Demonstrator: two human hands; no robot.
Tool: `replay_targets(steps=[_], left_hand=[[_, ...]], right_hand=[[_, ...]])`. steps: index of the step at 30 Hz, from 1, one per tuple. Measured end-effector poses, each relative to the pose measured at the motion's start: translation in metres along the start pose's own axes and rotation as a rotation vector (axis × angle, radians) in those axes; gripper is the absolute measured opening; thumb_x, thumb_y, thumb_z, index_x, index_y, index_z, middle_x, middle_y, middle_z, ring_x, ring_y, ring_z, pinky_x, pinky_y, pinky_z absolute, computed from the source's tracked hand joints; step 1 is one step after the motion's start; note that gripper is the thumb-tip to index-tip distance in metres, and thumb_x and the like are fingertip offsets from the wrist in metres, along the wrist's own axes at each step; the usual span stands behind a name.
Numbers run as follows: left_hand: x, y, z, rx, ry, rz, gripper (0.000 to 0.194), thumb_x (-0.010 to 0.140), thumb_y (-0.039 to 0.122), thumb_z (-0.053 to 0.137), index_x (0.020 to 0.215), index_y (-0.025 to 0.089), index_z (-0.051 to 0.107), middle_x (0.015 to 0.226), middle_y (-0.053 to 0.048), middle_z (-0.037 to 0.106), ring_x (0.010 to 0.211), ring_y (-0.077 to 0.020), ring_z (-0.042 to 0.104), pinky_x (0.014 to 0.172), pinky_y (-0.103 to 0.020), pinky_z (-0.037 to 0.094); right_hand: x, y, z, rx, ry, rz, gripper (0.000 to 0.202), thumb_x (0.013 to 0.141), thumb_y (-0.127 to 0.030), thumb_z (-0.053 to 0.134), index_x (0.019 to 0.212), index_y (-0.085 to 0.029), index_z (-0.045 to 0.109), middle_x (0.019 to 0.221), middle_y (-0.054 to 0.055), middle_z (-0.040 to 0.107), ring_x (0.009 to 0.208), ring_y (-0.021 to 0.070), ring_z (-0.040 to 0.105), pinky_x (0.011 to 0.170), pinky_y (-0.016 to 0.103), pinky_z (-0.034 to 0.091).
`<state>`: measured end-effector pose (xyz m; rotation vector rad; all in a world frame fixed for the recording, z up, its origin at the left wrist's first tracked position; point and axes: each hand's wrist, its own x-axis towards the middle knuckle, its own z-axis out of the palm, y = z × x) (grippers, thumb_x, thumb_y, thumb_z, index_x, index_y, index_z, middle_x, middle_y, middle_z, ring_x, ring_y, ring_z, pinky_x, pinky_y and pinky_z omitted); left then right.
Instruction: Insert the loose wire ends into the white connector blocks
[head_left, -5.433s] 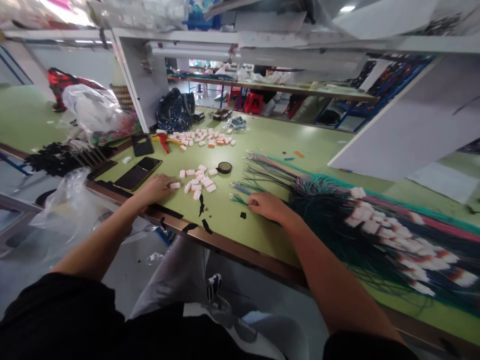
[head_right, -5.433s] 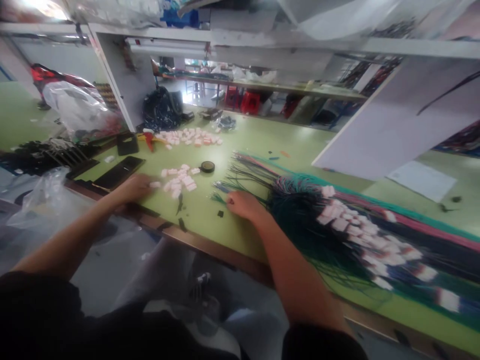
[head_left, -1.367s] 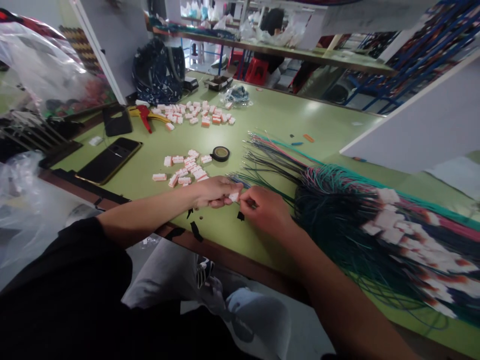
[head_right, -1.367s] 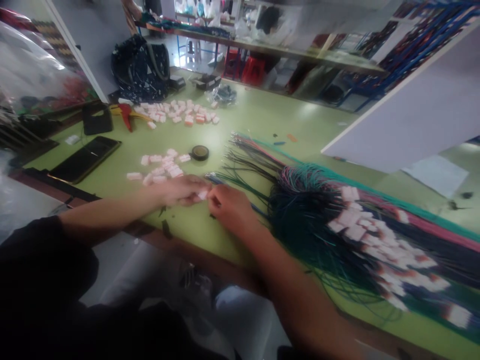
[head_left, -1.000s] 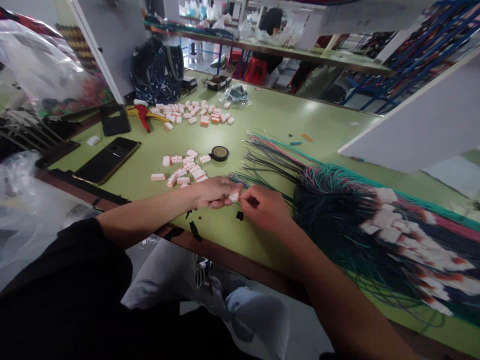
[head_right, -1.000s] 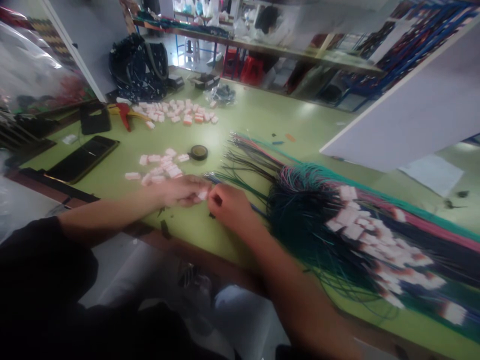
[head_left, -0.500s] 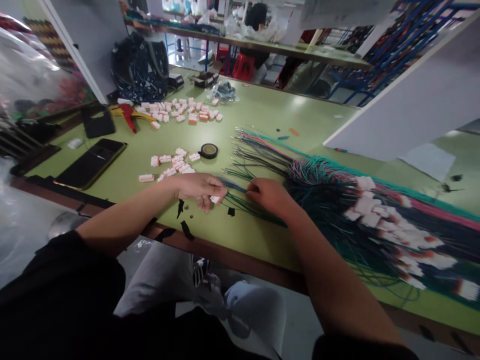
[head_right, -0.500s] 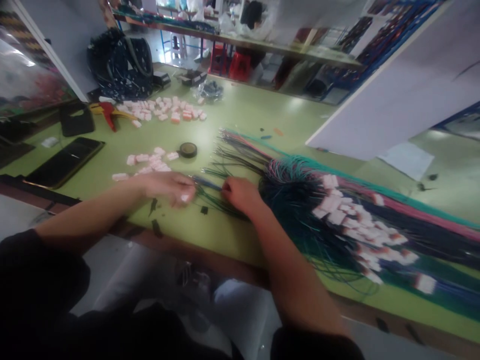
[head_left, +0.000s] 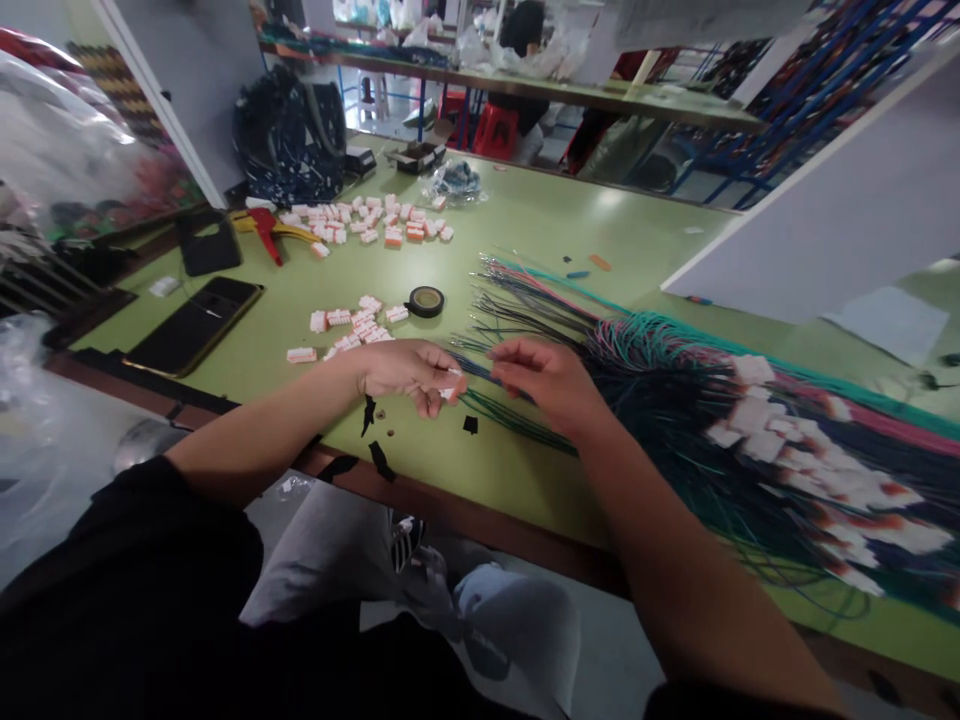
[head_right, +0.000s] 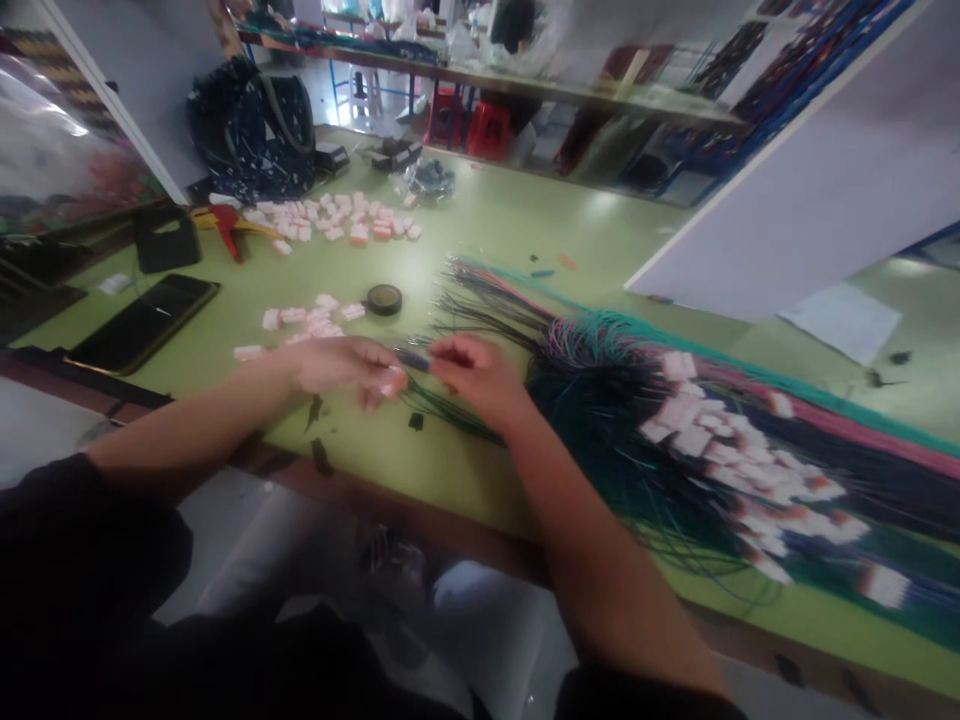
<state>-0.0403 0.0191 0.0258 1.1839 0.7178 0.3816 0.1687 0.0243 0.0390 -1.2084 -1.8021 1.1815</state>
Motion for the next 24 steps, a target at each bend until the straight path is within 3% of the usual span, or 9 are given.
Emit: replay_targets(steps=[3,6,14,24], left_hand=[[0.0,0.003,0.005,-0.065,0.009,0.025,0.019,0.076,0.027,0.067,0.079,0.011,0.058,0.075,-0.001,0.061,0.056,-0.0058,0.057,0.052,-0.018,0.045],[-0.001,0.004,0.009,-0.135,0.025,0.052,0.016,0.078,0.023,0.065,0.081,0.009,0.057,0.073,-0.001,0.062,0.056,-0.0051,0.056,0.051,-0.017,0.044],[-0.001,0.004,0.01,-0.255,0.027,0.074,0.011,0.082,0.019,0.06,0.082,0.009,0.055,0.065,0.0,0.061,0.053,-0.0044,0.055,0.049,-0.015,0.042],[-0.004,0.009,0.015,-0.252,0.035,0.101,0.009,0.083,0.015,0.058,0.079,0.008,0.055,0.065,0.0,0.061,0.052,-0.0042,0.056,0.047,-0.014,0.042]], right_hand=[[-0.013,-0.014,0.016,-0.092,0.002,-0.18,0.018,0.07,-0.032,0.059,0.081,-0.019,0.066,0.07,0.0,0.064,0.061,0.0112,0.054,0.057,0.025,0.042],[-0.02,-0.022,0.017,-0.154,0.02,-0.252,0.015,0.074,-0.03,0.055,0.077,-0.019,0.065,0.069,0.001,0.065,0.064,0.012,0.055,0.058,0.024,0.042],[-0.02,-0.026,0.006,-0.351,0.077,-0.261,0.009,0.067,-0.025,0.054,0.06,-0.019,0.055,0.053,-0.003,0.053,0.049,0.008,0.043,0.05,0.022,0.035],[-0.021,-0.024,0.008,-0.462,0.092,-0.278,0.01,0.066,-0.025,0.053,0.058,-0.019,0.053,0.051,-0.003,0.053,0.049,0.0085,0.044,0.051,0.023,0.033]])
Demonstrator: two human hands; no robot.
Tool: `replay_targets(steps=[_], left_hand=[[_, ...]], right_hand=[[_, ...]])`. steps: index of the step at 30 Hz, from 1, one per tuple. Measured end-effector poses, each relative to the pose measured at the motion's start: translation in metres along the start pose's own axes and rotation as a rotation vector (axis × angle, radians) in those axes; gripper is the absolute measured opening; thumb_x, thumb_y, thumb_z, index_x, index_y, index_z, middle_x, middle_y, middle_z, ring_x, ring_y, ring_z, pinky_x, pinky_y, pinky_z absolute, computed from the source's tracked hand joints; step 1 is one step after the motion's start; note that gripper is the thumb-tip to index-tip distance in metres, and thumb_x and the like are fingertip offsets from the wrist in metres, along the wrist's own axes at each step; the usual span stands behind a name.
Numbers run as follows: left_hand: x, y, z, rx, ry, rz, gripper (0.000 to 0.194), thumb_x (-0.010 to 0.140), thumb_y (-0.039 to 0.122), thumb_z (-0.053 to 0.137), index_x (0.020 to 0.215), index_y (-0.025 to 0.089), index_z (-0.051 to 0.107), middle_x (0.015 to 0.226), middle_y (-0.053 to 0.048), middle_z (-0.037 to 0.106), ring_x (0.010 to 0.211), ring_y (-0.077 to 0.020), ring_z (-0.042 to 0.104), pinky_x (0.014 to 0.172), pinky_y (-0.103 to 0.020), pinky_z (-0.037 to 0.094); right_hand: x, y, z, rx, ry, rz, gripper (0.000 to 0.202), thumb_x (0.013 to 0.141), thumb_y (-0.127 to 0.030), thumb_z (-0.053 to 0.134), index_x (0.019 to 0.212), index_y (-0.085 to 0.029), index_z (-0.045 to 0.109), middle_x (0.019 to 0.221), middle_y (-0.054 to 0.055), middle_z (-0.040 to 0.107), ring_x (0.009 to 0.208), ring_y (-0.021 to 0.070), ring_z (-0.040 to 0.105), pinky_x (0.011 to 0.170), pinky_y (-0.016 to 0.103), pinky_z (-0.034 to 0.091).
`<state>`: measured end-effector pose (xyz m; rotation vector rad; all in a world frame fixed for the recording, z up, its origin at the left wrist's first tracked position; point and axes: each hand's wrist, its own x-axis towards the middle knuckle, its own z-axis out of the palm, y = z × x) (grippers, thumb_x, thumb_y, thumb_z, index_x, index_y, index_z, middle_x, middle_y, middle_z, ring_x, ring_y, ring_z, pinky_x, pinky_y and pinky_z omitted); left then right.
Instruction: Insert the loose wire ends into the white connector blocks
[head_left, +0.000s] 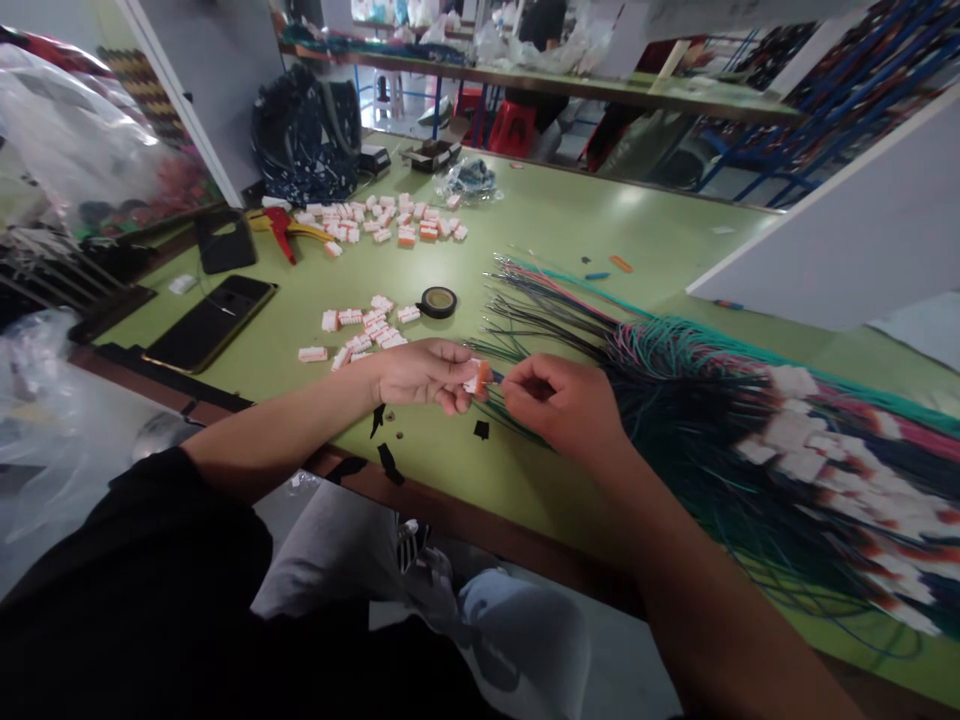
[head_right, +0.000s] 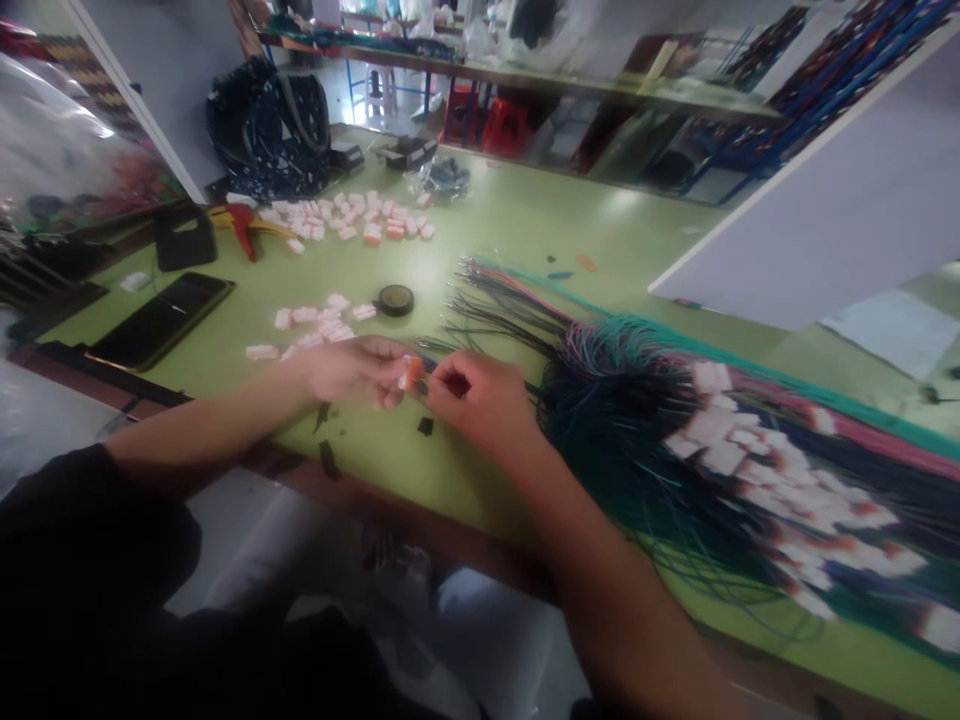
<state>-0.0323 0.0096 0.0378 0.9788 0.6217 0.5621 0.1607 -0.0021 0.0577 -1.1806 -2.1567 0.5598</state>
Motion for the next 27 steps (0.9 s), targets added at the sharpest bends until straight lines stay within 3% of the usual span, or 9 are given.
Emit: replay_targets(steps=[9,17,27], left_hand=[[0.0,-0.003,0.004,0.113,0.077,0.059,0.02,0.081,0.027,0.062,0.078,0.009,0.054,0.058,0.001,0.058,0.051,-0.0056,0.056,0.049,-0.016,0.044],[0.006,-0.014,0.016,0.112,0.266,0.169,0.016,0.081,0.018,0.062,0.071,0.011,0.051,0.056,0.004,0.057,0.046,-0.0038,0.056,0.049,-0.016,0.045],[0.01,-0.02,0.015,0.075,0.304,0.171,0.02,0.083,0.023,0.06,0.069,0.012,0.051,0.052,0.003,0.056,0.046,-0.0043,0.055,0.049,-0.016,0.044]], right_hand=[[-0.003,-0.004,0.007,-0.214,0.052,-0.023,0.013,0.07,-0.025,0.05,0.059,-0.019,0.055,0.054,-0.001,0.054,0.052,0.0102,0.045,0.053,0.024,0.031],[-0.002,-0.004,0.017,-0.052,0.041,0.064,0.013,0.069,-0.024,0.048,0.058,-0.019,0.053,0.054,-0.003,0.054,0.05,0.0087,0.044,0.052,0.022,0.032],[0.001,0.002,0.018,0.026,0.028,0.093,0.015,0.071,-0.027,0.049,0.06,-0.018,0.056,0.058,-0.001,0.058,0.054,0.0092,0.045,0.055,0.023,0.034]])
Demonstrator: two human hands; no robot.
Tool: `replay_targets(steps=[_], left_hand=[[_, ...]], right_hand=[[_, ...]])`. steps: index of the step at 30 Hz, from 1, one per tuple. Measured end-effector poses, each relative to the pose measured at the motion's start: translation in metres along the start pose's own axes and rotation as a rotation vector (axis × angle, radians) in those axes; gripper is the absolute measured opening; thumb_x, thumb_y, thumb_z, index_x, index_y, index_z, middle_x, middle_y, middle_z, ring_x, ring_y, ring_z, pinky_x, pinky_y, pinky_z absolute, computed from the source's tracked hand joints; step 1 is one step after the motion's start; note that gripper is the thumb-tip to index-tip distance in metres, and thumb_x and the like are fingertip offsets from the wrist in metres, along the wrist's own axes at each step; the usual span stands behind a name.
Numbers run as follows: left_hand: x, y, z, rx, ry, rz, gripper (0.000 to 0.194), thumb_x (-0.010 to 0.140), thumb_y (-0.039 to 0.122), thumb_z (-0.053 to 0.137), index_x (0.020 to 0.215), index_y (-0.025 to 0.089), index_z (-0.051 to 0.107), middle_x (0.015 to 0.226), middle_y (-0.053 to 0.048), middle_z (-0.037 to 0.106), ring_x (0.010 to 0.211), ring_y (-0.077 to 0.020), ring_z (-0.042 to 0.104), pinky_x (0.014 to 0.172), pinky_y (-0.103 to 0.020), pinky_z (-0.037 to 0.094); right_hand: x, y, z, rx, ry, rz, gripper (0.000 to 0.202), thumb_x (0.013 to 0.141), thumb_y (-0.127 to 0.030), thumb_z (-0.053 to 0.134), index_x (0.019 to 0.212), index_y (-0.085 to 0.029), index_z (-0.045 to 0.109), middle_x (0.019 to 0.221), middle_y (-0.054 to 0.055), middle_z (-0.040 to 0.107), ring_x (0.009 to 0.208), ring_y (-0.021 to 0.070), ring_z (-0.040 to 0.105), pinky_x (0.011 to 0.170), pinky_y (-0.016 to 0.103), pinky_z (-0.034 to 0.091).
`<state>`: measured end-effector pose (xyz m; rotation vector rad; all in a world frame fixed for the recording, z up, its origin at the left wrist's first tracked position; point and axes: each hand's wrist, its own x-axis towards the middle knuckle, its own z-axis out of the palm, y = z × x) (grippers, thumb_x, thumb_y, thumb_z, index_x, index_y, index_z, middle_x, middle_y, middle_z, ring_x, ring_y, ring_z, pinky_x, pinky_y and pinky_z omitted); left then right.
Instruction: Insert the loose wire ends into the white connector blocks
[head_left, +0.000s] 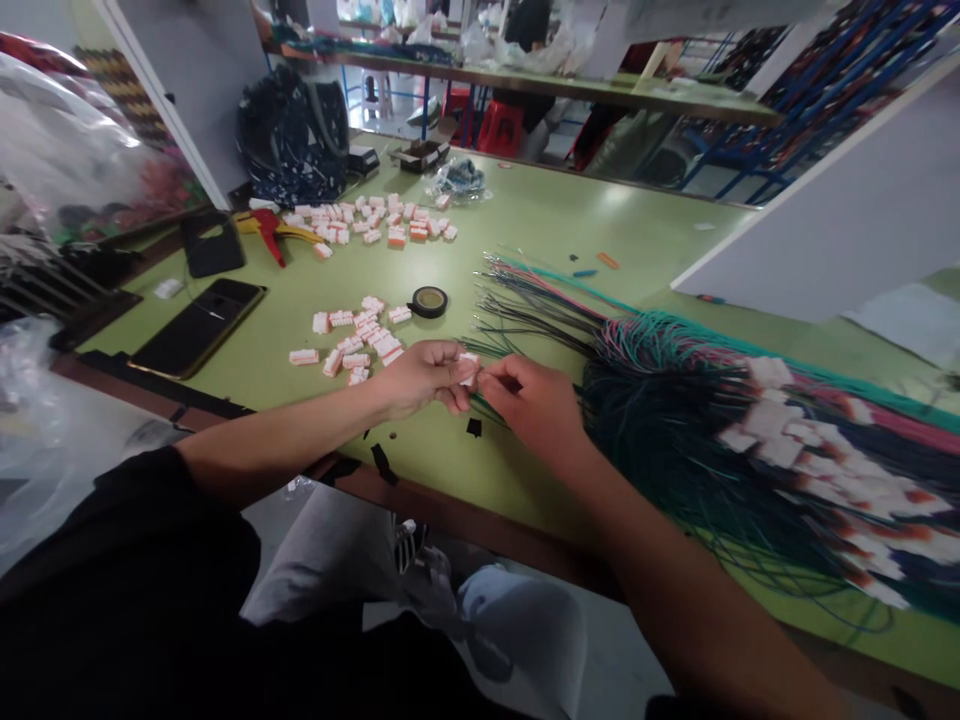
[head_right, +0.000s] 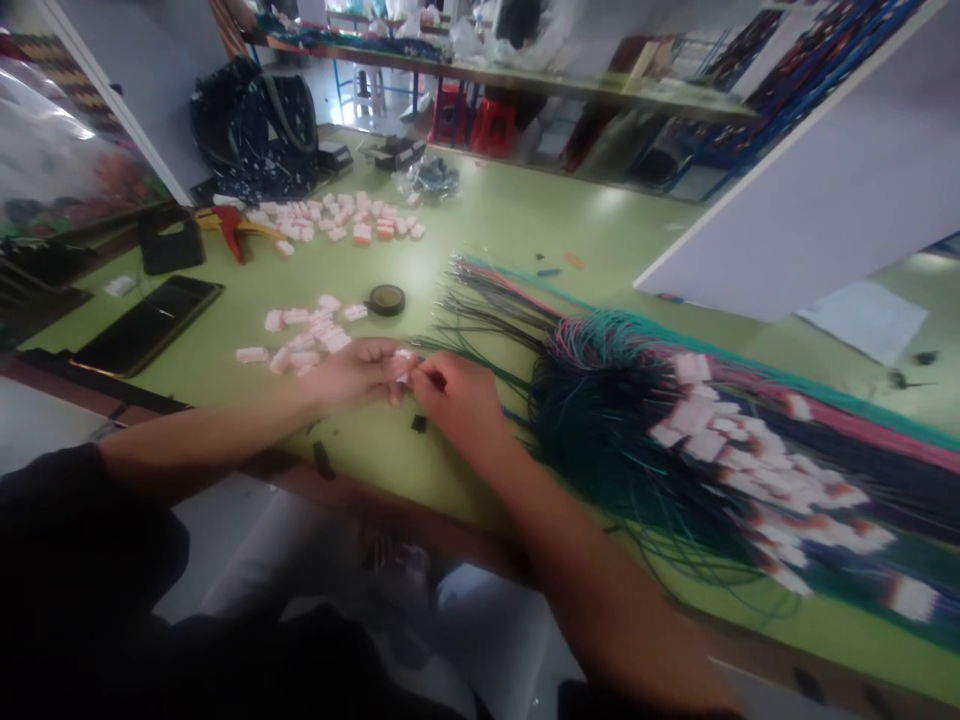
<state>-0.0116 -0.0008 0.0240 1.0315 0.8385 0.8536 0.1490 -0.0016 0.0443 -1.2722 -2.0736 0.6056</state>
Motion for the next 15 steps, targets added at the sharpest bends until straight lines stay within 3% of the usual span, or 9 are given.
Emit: replay_targets(steps=[6,13,15], left_hand=[[0.0005,0.0009,0.001,0.027,-0.014,0.008,0.017,0.083,0.02,0.059,0.071,0.012,0.051,0.055,0.003,0.058,0.049,-0.0049,0.057,0.052,-0.017,0.045],[-0.0009,0.0001,0.0033,0.127,0.025,0.021,0.021,0.08,0.028,0.063,0.073,0.013,0.05,0.055,0.004,0.057,0.047,-0.0051,0.056,0.051,-0.017,0.045],[-0.0017,0.0019,0.0021,0.143,0.024,0.019,0.024,0.078,0.03,0.065,0.072,0.012,0.051,0.055,0.004,0.057,0.047,-0.0054,0.056,0.051,-0.017,0.045]], right_hand=[[0.0049,0.0041,-0.0094,0.04,-0.094,0.065,0.017,0.07,-0.029,0.053,0.058,-0.018,0.056,0.054,-0.003,0.053,0.052,0.0087,0.041,0.053,0.023,0.032],[0.0005,0.0001,0.0002,-0.079,-0.074,0.005,0.017,0.072,-0.024,0.049,0.056,-0.018,0.053,0.052,-0.003,0.051,0.051,0.0081,0.04,0.053,0.023,0.03],[0.0031,0.0039,-0.0036,-0.079,-0.146,0.0,0.019,0.074,-0.027,0.049,0.058,-0.018,0.056,0.053,-0.002,0.053,0.051,0.0087,0.042,0.053,0.023,0.031]])
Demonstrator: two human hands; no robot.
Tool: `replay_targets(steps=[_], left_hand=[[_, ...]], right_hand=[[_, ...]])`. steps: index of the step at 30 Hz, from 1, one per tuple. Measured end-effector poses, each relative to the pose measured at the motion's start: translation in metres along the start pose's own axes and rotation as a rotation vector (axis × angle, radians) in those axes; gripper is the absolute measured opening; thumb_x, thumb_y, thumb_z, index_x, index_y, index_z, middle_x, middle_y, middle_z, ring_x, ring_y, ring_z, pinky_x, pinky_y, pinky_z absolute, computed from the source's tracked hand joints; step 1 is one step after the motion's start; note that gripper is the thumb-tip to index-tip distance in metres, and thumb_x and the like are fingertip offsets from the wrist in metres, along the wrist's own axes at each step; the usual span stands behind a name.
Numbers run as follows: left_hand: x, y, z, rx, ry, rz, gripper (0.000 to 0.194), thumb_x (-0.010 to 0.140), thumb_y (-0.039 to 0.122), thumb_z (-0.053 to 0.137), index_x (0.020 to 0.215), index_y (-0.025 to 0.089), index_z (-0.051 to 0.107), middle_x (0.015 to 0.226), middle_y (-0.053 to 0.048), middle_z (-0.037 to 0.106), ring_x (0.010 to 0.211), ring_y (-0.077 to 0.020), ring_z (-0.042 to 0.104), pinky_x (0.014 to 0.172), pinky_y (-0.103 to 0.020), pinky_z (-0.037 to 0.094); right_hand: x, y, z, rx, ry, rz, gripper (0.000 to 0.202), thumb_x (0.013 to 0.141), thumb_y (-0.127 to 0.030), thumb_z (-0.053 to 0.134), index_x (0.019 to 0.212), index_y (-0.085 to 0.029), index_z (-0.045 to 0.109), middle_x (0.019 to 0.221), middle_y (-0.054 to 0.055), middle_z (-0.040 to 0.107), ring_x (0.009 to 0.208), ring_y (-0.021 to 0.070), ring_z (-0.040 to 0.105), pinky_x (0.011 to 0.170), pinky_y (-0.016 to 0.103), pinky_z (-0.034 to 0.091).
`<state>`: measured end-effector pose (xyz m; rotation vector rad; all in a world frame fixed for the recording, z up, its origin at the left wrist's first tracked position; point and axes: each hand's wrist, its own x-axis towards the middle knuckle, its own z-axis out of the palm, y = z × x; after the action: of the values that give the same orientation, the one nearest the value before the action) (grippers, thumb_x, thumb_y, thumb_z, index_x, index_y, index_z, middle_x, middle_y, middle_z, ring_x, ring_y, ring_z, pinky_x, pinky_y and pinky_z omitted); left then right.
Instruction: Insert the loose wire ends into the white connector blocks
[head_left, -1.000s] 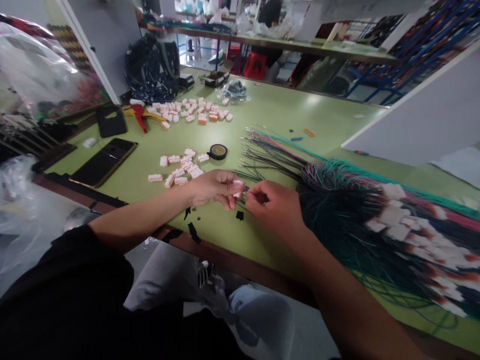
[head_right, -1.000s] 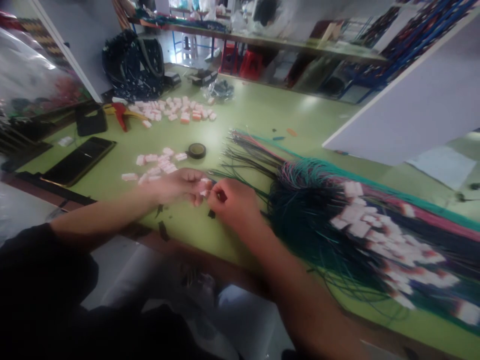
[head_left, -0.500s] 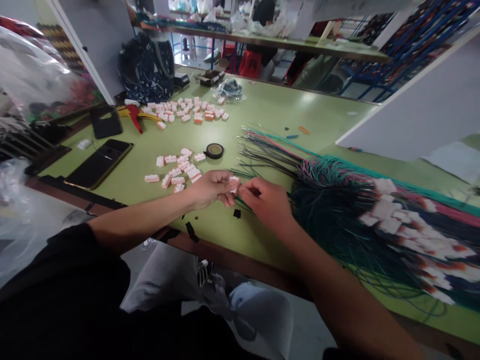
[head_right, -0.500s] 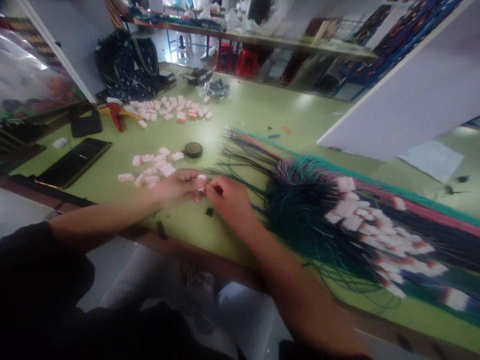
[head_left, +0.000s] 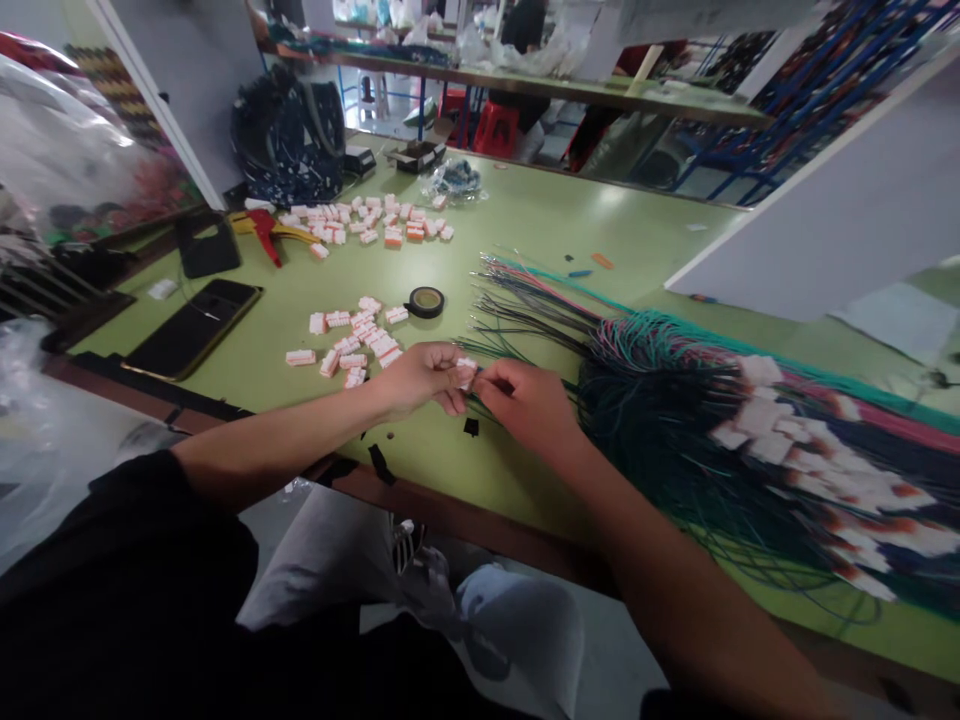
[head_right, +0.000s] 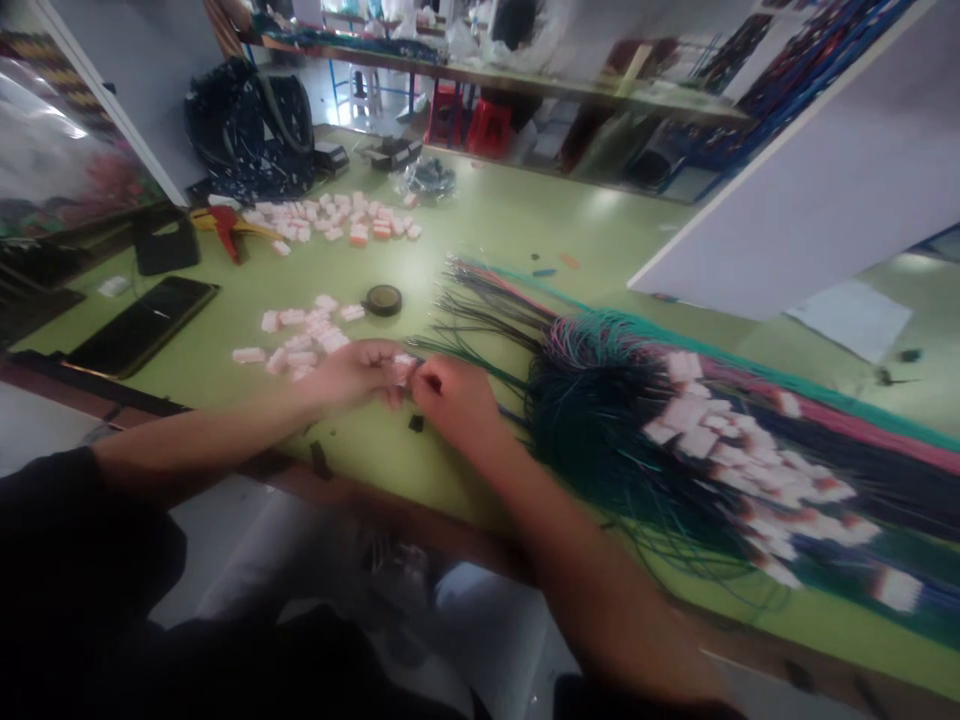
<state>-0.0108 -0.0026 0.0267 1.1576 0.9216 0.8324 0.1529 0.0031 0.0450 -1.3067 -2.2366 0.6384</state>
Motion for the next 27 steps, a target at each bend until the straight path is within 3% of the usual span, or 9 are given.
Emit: replay_targets(steps=[3,5,8,11,15,22,27], left_hand=[[-0.001,0.004,-0.007,0.014,-0.119,-0.04,0.027,0.076,0.033,0.067,0.069,0.012,0.053,0.056,0.003,0.057,0.047,-0.0055,0.056,0.048,-0.017,0.045],[-0.001,0.007,-0.013,0.027,-0.241,-0.082,0.027,0.074,0.034,0.069,0.068,0.011,0.055,0.059,0.002,0.058,0.047,-0.0053,0.055,0.046,-0.017,0.044],[0.0,0.007,-0.021,0.034,-0.343,-0.133,0.026,0.071,0.035,0.071,0.069,0.012,0.057,0.063,0.001,0.06,0.047,-0.0053,0.054,0.043,-0.017,0.043],[0.002,0.005,-0.024,0.038,-0.359,-0.151,0.026,0.069,0.034,0.072,0.07,0.012,0.058,0.064,0.001,0.061,0.049,-0.0056,0.054,0.044,-0.017,0.043],[0.003,0.004,-0.024,0.037,-0.351,-0.149,0.026,0.07,0.035,0.072,0.068,0.012,0.058,0.063,0.001,0.061,0.048,-0.005,0.055,0.043,-0.015,0.043],[0.006,0.002,-0.025,-0.001,-0.33,-0.19,0.025,0.069,0.033,0.073,0.068,0.012,0.06,0.063,-0.001,0.062,0.047,-0.005,0.054,0.042,-0.015,0.042],[0.009,0.0,-0.025,-0.056,-0.254,-0.225,0.021,0.072,0.029,0.071,0.07,0.011,0.059,0.063,-0.002,0.062,0.05,-0.006,0.054,0.048,-0.018,0.045]], right_hand=[[0.007,0.016,-0.021,0.042,-0.219,0.016,0.029,0.079,-0.036,0.046,0.065,-0.017,0.062,0.06,0.0,0.061,0.057,0.0112,0.051,0.056,0.023,0.036],[0.011,0.03,-0.04,-0.097,-0.192,0.096,0.028,0.081,-0.034,0.045,0.074,-0.017,0.066,0.071,0.003,0.066,0.066,0.014,0.057,0.061,0.024,0.039],[0.015,0.044,-0.057,-0.517,-0.165,0.269,0.021,0.078,-0.025,0.05,0.084,-0.016,0.069,0.085,0.007,0.069,0.08,0.0193,0.061,0.067,0.027,0.04],[0.017,0.043,-0.054,-0.777,-0.309,0.348,0.023,0.079,-0.024,0.051,0.091,-0.016,0.07,0.096,0.012,0.07,0.089,0.0236,0.062,0.068,0.029,0.041],[0.017,0.039,-0.043,-0.876,-0.324,0.333,0.023,0.079,-0.021,0.05,0.088,-0.015,0.07,0.095,0.015,0.07,0.086,0.0239,0.063,0.062,0.029,0.039],[0.02,0.064,-0.054,-0.671,-0.12,0.266,0.007,0.065,-0.019,0.059,0.064,-0.02,0.066,0.07,0.005,0.067,0.063,0.0161,0.056,0.049,0.025,0.029],[0.019,0.056,-0.039,-0.044,-0.036,0.123,0.019,0.066,-0.022,0.057,0.081,-0.018,0.066,0.068,0.0,0.064,0.062,0.0132,0.056,0.057,0.024,0.04]])
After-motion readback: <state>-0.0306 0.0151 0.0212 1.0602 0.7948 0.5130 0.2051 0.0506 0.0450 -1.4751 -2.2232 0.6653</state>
